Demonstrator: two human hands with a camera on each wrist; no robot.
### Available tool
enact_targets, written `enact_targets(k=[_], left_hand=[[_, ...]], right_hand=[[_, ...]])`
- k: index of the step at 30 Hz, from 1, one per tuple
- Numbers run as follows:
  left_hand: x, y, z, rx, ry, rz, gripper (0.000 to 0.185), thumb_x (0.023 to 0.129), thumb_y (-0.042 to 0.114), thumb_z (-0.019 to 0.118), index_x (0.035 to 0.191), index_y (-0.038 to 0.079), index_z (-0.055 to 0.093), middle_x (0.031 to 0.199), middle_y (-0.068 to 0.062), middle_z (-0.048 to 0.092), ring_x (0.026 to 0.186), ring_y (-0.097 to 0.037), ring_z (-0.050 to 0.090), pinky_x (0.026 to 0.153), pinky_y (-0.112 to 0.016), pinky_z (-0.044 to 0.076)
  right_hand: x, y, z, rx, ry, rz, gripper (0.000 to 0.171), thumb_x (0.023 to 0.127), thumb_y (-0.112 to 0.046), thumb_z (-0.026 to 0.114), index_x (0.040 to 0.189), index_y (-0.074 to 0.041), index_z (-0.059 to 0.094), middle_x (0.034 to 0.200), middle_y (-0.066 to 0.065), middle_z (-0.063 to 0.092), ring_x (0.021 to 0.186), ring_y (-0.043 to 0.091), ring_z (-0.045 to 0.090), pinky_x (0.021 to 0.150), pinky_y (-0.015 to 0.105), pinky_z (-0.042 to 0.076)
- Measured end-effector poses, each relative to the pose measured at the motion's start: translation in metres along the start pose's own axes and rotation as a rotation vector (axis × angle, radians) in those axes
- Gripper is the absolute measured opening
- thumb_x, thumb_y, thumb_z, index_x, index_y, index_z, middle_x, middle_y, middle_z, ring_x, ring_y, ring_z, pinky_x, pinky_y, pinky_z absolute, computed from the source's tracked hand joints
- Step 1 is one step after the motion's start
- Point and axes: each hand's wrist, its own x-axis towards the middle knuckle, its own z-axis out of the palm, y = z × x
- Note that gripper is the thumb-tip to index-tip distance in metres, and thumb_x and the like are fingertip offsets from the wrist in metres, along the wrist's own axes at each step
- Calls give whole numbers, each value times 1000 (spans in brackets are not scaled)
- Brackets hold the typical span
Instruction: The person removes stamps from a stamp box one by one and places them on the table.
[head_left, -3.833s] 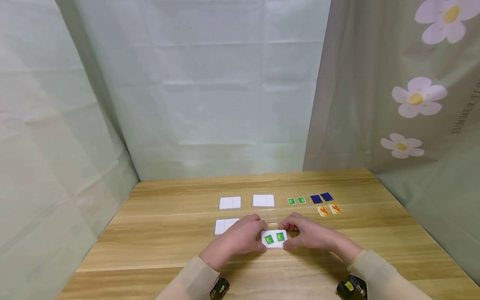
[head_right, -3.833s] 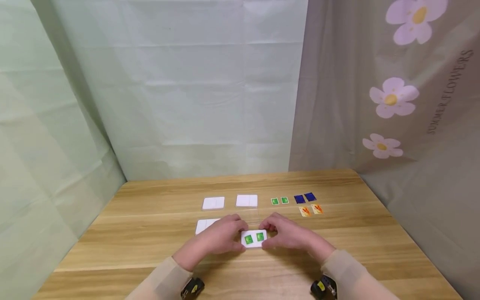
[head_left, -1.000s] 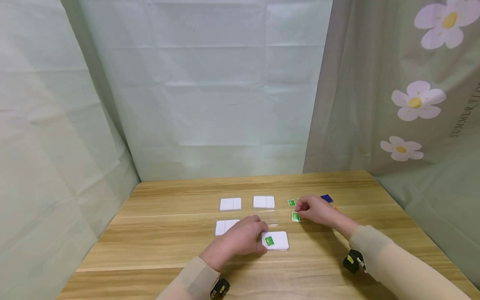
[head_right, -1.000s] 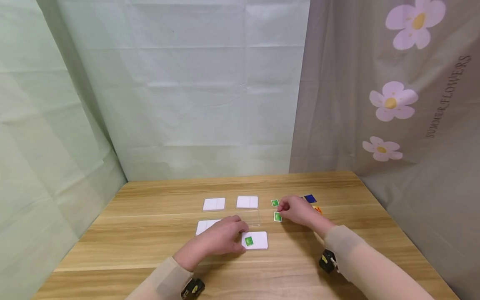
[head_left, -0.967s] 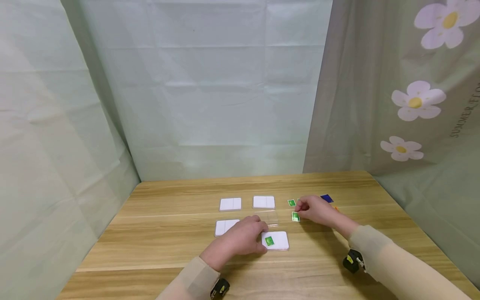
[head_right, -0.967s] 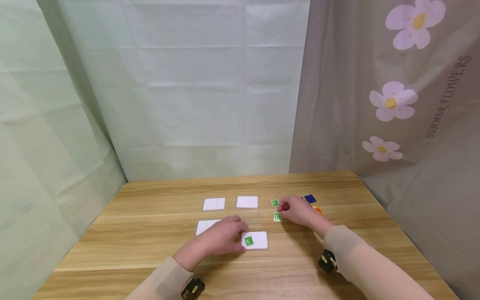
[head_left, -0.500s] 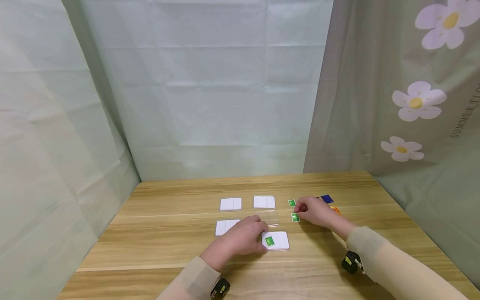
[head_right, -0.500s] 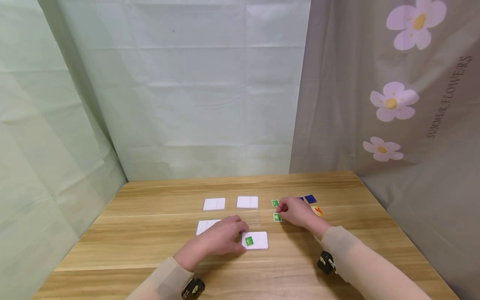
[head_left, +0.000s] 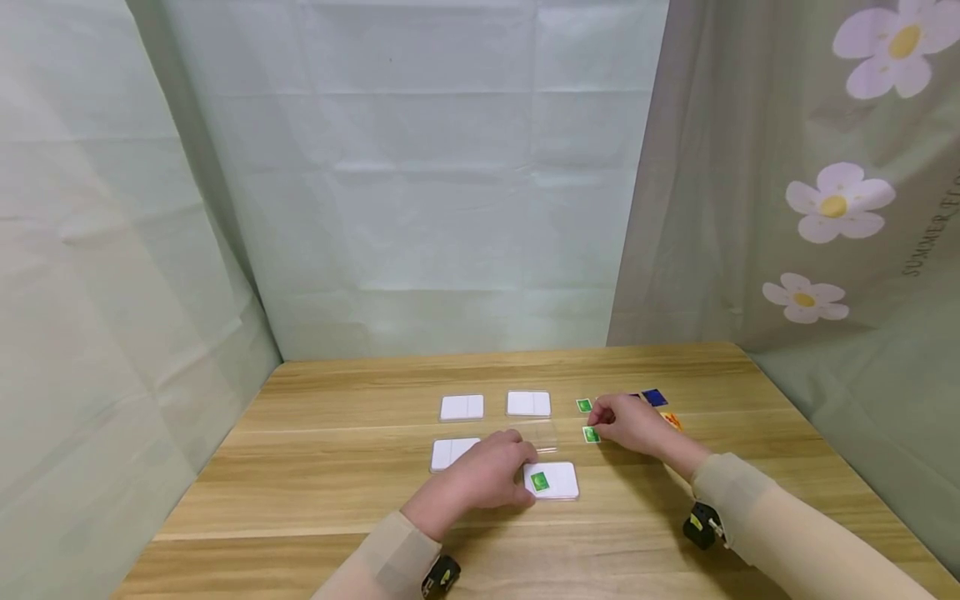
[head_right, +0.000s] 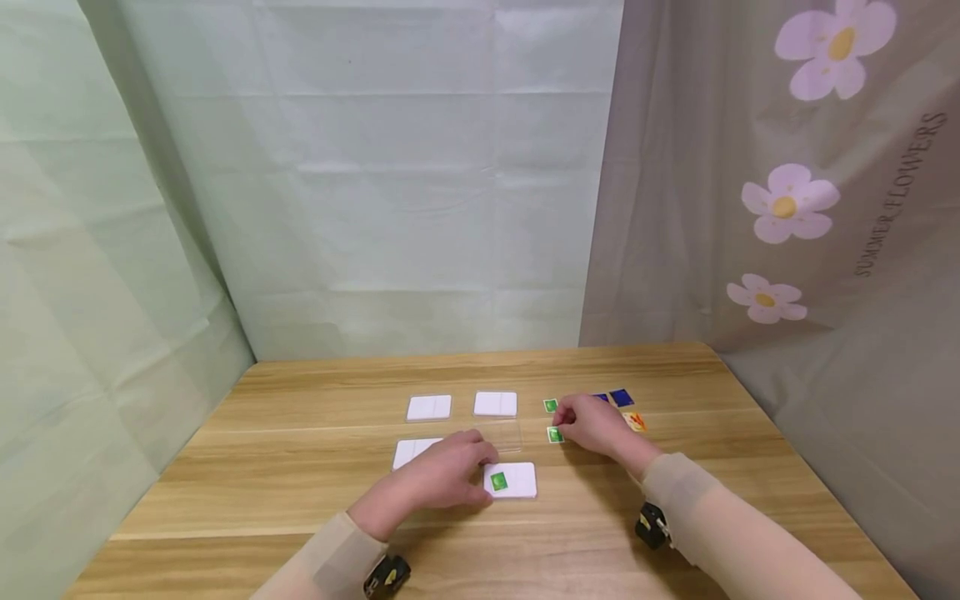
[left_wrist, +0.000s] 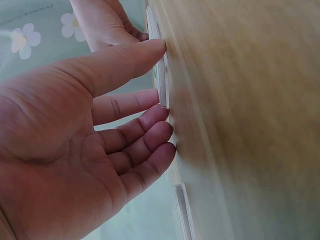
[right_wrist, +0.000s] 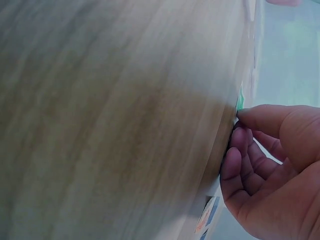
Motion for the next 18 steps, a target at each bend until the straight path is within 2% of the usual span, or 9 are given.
enact_targets(k=[9,15,18], left_hand=[[0,0,0,-4,-7,-4,48,83,29,99,123,12,80,110,5,66,95,-10,56,87,-29,53],[0,0,-1,-5,-10,5,48,83,29,98,124,12,79,111,4,66,96,-10,56,87,-29,53],[0,0,-2,4,-9,7,48,82,29,98,123,12,79,110,4,66,96,-11,56,87,-29,53]], right_hand=[[0,2,1,8,13,1,12,96,-2,81,93,-11,72,88,-5,68,82,13,58,78,37,51],[-8,-3,0,58,73,12,8,97,-5,81,95,-10,75,89,-4,69,83,14,60,77,34,52],[-13,-9,0,80,74,4,7,98,-6,80,96,-11,75,89,-4,69,82,13,60,75,32,52]])
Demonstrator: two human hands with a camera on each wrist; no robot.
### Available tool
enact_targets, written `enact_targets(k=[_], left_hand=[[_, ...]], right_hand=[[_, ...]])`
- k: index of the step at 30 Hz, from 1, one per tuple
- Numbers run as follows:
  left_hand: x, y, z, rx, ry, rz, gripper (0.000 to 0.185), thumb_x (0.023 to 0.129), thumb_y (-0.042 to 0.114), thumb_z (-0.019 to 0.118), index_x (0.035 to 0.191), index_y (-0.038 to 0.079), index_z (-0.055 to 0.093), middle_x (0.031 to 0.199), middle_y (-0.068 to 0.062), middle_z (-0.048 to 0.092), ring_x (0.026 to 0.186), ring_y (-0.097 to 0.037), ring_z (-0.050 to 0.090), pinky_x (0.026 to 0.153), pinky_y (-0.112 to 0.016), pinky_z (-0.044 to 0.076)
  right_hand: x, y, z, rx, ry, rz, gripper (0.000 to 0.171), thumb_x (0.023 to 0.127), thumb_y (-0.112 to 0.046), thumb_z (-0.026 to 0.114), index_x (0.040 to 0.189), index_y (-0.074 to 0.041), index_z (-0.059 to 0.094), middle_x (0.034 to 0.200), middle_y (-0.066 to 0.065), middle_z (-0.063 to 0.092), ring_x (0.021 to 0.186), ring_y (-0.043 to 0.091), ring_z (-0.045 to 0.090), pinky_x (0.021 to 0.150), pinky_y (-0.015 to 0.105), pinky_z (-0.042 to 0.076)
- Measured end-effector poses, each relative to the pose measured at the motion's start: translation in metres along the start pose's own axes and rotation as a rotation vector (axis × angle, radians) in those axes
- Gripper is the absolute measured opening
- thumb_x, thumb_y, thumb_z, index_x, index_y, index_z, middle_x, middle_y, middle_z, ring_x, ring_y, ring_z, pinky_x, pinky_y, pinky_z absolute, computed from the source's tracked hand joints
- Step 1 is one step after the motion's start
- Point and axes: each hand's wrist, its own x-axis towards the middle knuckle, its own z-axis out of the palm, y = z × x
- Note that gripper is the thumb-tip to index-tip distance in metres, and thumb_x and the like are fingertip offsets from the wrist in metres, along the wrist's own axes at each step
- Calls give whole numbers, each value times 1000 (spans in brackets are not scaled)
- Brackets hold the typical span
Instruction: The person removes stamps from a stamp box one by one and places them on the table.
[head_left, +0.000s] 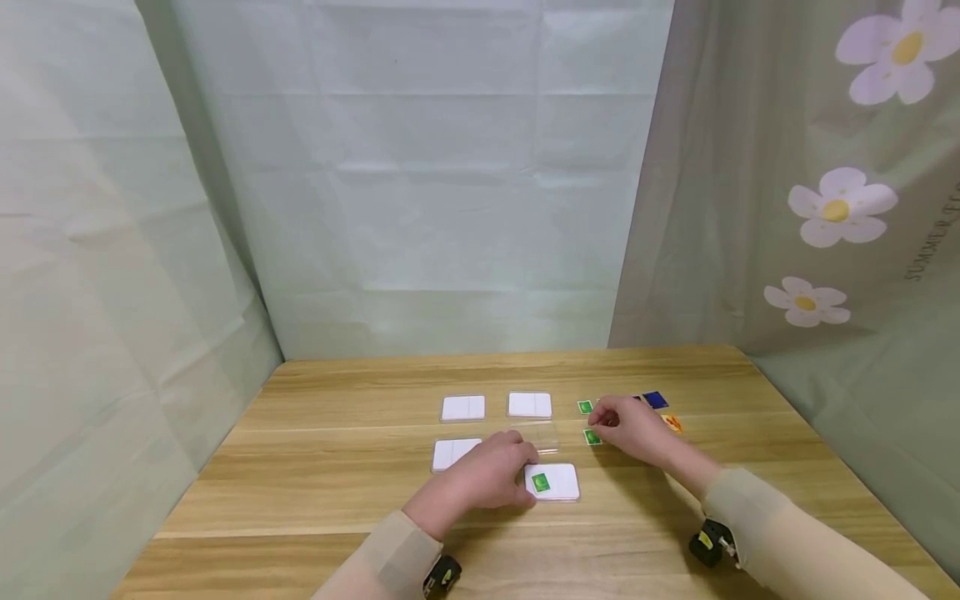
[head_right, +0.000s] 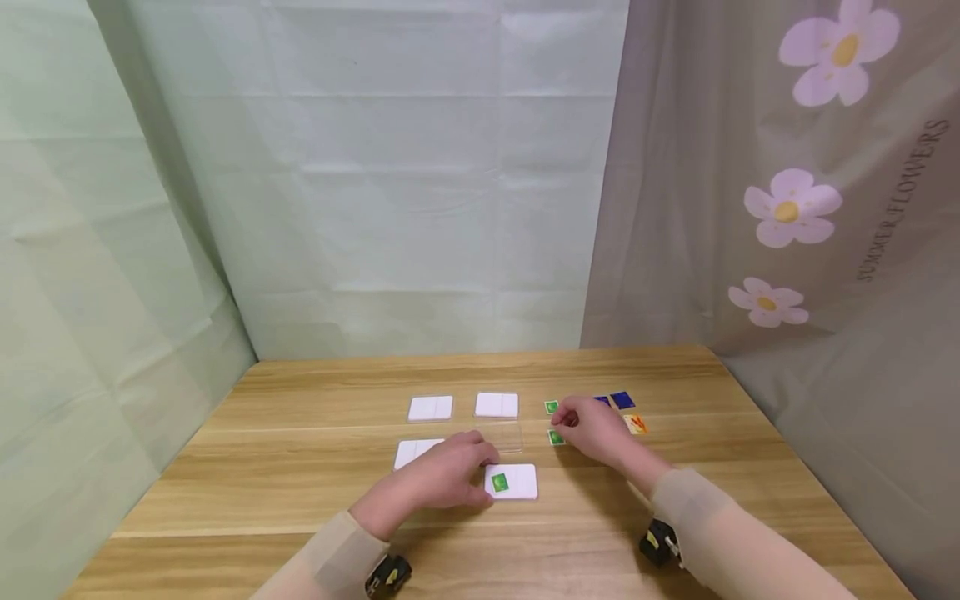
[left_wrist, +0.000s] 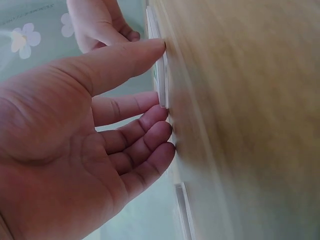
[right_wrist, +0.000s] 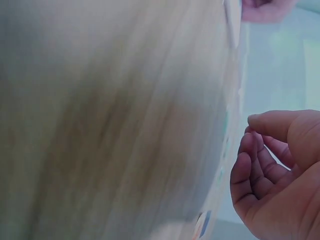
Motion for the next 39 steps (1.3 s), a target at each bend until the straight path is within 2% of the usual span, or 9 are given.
enact_targets(k=[8,14,17,28,33,39], left_hand=[[-2,0,-1,-5,-13,-18,46,81,29,99,118,12,77,104,5,62,93,-11,54,83,-29,52],[-3,-1,-2,-18,3,-14,41,81,27,99,113,12,77,98,6,59,88,-10,52,79,-28,50],[-3,-1,-2,-21,10,-11,40,81,26,98,112,12,77,97,7,59,87,-10,52,79,-28,50],[-2,-1,-2,-19,5,-7,40,82,27,98,113,12,77,96,7,58,86,-11,51,76,-28,48],[-2,-1,-3,-17,-5,-14,41,83,28,98,114,12,77,98,7,58,87,-11,51,77,-28,48],[-2,-1,-3,-6,-4,-11,39,84,28,98,113,13,77,98,7,59,87,-11,51,77,-28,49]], right_hand=[[-14,-18,9,44,-61,-35,7,98,-8,81,101,-11,76,90,-5,66,83,14,58,71,29,50],[-19,-30,18,87,-109,-101,10,97,-9,84,103,-11,77,92,-6,66,85,14,59,73,28,51],[-21,-33,23,95,-122,-102,11,96,-10,86,103,-11,77,93,-6,66,86,14,60,74,28,52],[-24,-40,37,63,-120,-140,21,93,-11,90,111,-11,80,101,-3,69,93,16,61,80,30,53],[-24,-41,42,41,-135,-175,21,93,-12,90,112,-12,81,101,-4,69,93,15,61,81,30,51],[-24,-45,44,27,-141,-167,19,94,-16,89,111,-13,82,101,-5,69,91,14,59,79,30,49]])
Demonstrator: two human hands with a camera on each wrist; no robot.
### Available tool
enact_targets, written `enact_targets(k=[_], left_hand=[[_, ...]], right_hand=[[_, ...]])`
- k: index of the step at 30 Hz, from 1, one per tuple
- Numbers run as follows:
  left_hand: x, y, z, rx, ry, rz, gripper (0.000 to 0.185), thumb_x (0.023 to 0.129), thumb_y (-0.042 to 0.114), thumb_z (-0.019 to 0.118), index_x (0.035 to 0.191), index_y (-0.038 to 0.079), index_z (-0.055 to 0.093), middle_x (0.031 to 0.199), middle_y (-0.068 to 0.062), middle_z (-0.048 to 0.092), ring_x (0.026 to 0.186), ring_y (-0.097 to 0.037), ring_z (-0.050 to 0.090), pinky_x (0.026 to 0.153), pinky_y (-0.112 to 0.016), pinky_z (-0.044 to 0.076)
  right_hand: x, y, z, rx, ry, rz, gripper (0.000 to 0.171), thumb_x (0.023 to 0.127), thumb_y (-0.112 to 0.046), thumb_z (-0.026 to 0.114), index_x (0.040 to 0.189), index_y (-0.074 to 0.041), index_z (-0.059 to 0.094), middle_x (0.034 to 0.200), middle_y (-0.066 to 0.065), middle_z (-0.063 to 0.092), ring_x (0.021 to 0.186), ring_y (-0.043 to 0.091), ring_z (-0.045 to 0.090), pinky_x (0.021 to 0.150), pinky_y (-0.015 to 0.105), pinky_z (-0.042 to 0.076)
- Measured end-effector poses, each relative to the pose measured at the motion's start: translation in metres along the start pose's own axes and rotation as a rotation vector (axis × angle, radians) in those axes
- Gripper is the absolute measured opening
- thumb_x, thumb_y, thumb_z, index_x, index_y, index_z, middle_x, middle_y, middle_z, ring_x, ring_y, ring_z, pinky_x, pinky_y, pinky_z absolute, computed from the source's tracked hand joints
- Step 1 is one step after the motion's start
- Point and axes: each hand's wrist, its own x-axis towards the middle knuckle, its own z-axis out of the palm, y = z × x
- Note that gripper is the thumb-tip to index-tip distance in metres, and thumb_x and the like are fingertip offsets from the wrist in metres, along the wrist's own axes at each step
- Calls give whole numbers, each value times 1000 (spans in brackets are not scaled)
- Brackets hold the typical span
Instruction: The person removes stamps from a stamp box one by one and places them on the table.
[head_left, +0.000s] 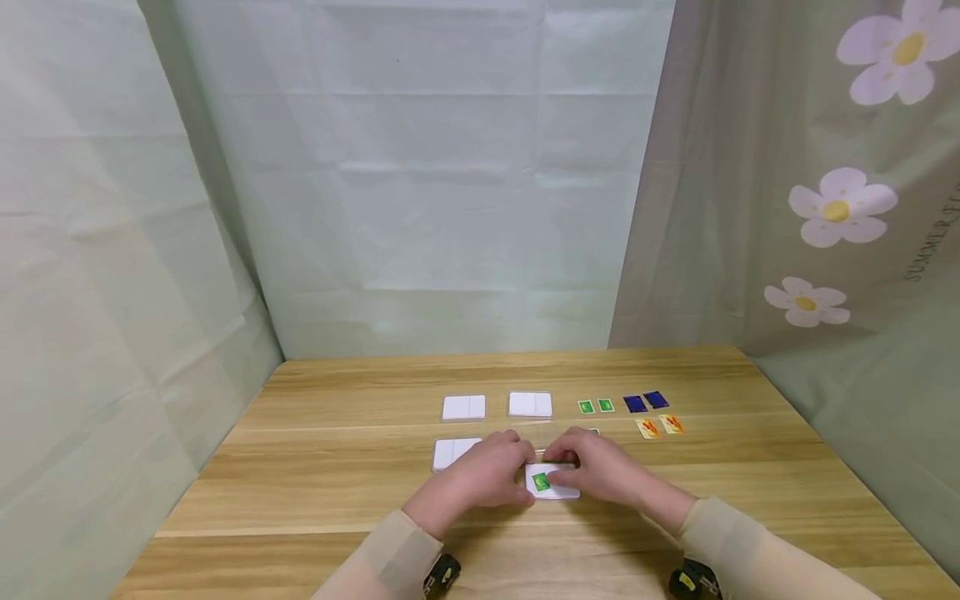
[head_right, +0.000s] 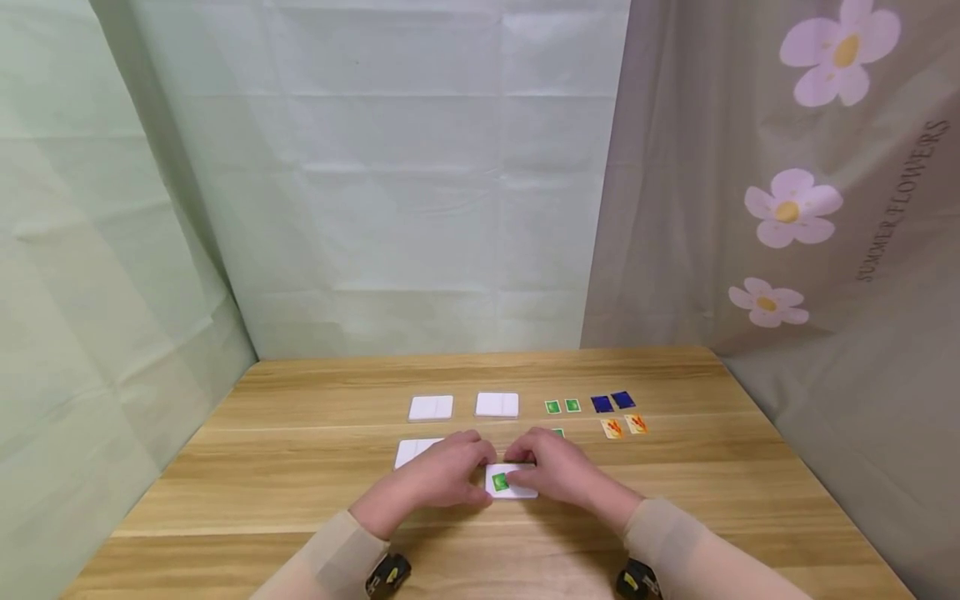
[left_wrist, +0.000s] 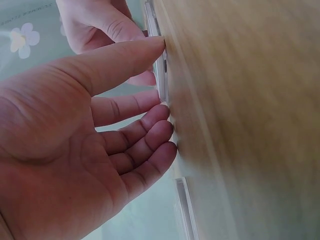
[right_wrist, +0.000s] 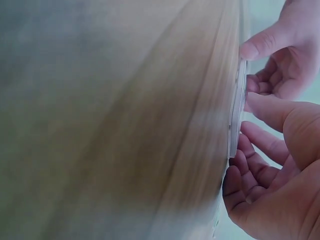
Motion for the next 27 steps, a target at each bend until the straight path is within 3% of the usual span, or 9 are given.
enact_targets(k=[12,27], left_hand=[[0,0,0,10,9,21,40,83,27,99,113,12,77,98,7,60,88,-10,51,77,-27,49],[0,0,1,9,-1,4,40,83,28,99,113,13,77,99,7,60,90,-11,52,79,-28,49]], right_hand=[[3,-5,4,17,-18,20,25,89,-23,95,110,-19,82,103,-7,69,94,14,60,81,35,51],[7,-5,5,27,-11,63,14,93,-10,89,103,-17,81,96,-7,67,88,13,58,79,32,49]])
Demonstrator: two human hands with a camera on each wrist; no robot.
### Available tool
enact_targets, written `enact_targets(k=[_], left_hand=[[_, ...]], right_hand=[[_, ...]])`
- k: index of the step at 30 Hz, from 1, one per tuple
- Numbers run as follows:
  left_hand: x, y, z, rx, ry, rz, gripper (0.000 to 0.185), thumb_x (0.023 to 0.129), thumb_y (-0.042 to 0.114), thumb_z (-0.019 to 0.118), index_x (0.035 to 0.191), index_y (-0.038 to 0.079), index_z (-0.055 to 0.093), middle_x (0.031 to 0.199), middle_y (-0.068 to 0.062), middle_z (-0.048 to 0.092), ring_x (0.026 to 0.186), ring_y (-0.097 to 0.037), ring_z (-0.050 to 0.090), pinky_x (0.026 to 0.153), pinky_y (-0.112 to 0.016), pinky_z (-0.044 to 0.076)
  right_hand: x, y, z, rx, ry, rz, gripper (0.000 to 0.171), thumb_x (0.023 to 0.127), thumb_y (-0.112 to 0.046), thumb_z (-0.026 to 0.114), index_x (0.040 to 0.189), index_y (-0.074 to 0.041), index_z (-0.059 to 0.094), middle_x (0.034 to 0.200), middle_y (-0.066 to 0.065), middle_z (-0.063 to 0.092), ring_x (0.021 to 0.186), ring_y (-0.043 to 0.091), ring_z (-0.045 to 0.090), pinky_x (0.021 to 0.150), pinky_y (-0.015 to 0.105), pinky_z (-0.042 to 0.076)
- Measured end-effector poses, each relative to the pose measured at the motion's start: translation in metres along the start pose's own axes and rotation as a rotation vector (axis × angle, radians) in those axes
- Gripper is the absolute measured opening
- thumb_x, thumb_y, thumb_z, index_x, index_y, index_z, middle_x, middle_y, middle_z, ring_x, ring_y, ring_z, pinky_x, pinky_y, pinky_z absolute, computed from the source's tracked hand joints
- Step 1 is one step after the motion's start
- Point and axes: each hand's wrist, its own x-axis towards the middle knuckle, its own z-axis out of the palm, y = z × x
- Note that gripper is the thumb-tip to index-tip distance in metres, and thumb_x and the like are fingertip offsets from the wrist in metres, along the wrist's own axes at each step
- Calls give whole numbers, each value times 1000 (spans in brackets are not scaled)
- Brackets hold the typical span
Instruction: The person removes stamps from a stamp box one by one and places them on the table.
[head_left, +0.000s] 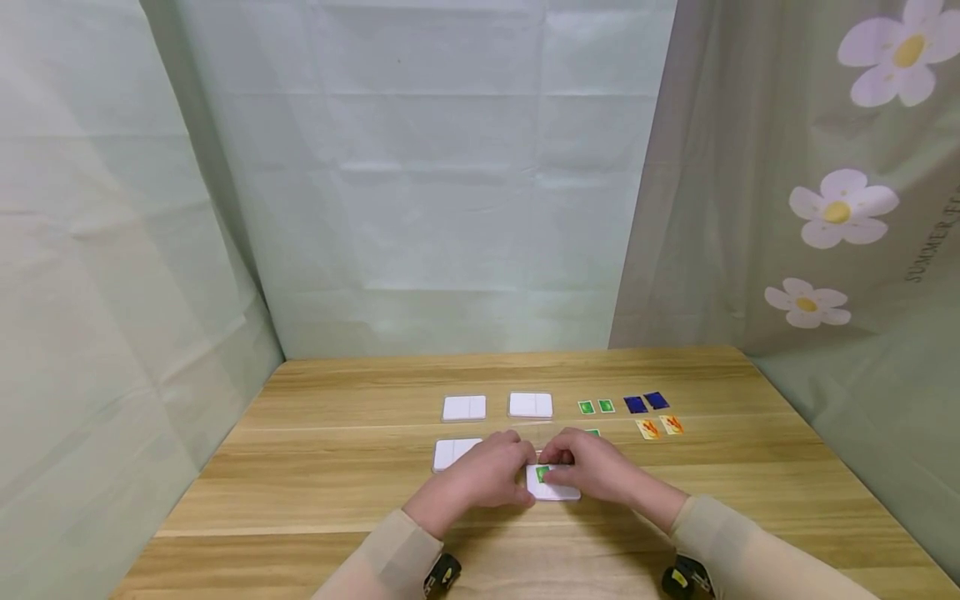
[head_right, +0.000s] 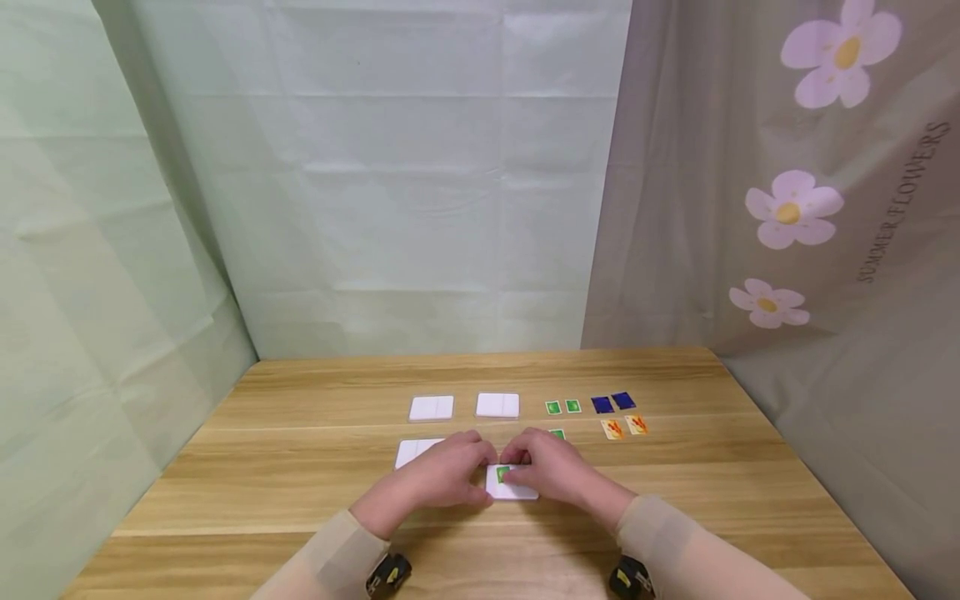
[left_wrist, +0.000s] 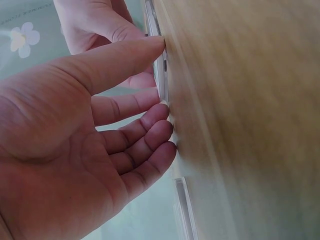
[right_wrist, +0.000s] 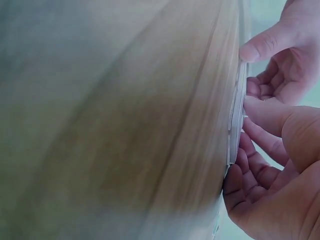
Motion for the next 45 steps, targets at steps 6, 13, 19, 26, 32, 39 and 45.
enact_targets(k=[6,13,19,26,32,39,45], left_hand=[[0,-1,0,3,-5,1,41,84,29,98,115,13,76,100,7,61,90,-12,52,79,-28,49],[0,0,-1,-1,-3,0,40,83,28,98,113,13,77,98,7,60,90,-12,51,78,-28,48],[0,1,-1,-12,-6,-11,42,83,28,98,115,12,77,100,6,61,91,-12,52,80,-28,50],[0,2,-1,-15,-4,-14,43,83,29,98,116,12,77,100,6,61,90,-11,52,79,-28,50],[0,1,-1,-21,-2,-12,41,83,28,98,114,12,77,96,7,57,87,-11,50,76,-28,47],[-1,1,-2,-19,-8,-14,42,83,29,98,115,12,77,99,6,59,88,-11,52,79,-29,50],[0,0,-1,-14,-4,-16,43,83,30,98,116,11,77,101,5,61,89,-11,53,82,-29,51]], right_hand=[[1,1,-2,2,19,27,12,94,-10,89,99,-16,80,91,-6,66,85,15,57,75,31,48],[1,-1,-3,-5,21,55,14,93,-11,90,95,-16,78,89,-6,64,83,15,56,73,31,47],[0,-3,-4,17,44,75,19,96,-6,86,90,-18,72,86,-6,64,82,14,57,73,29,48],[-2,1,-12,53,66,39,17,99,-5,82,91,-17,71,87,-7,66,83,14,59,74,29,50],[-3,6,-23,87,66,31,14,101,-8,80,94,-16,72,88,-7,68,83,14,60,74,29,51],[-7,14,-37,114,82,65,10,102,-12,80,97,-15,73,90,-4,69,84,16,60,72,30,50],[-8,25,-51,104,109,40,9,103,-11,79,97,-14,73,91,-3,69,85,17,60,73,31,51]])
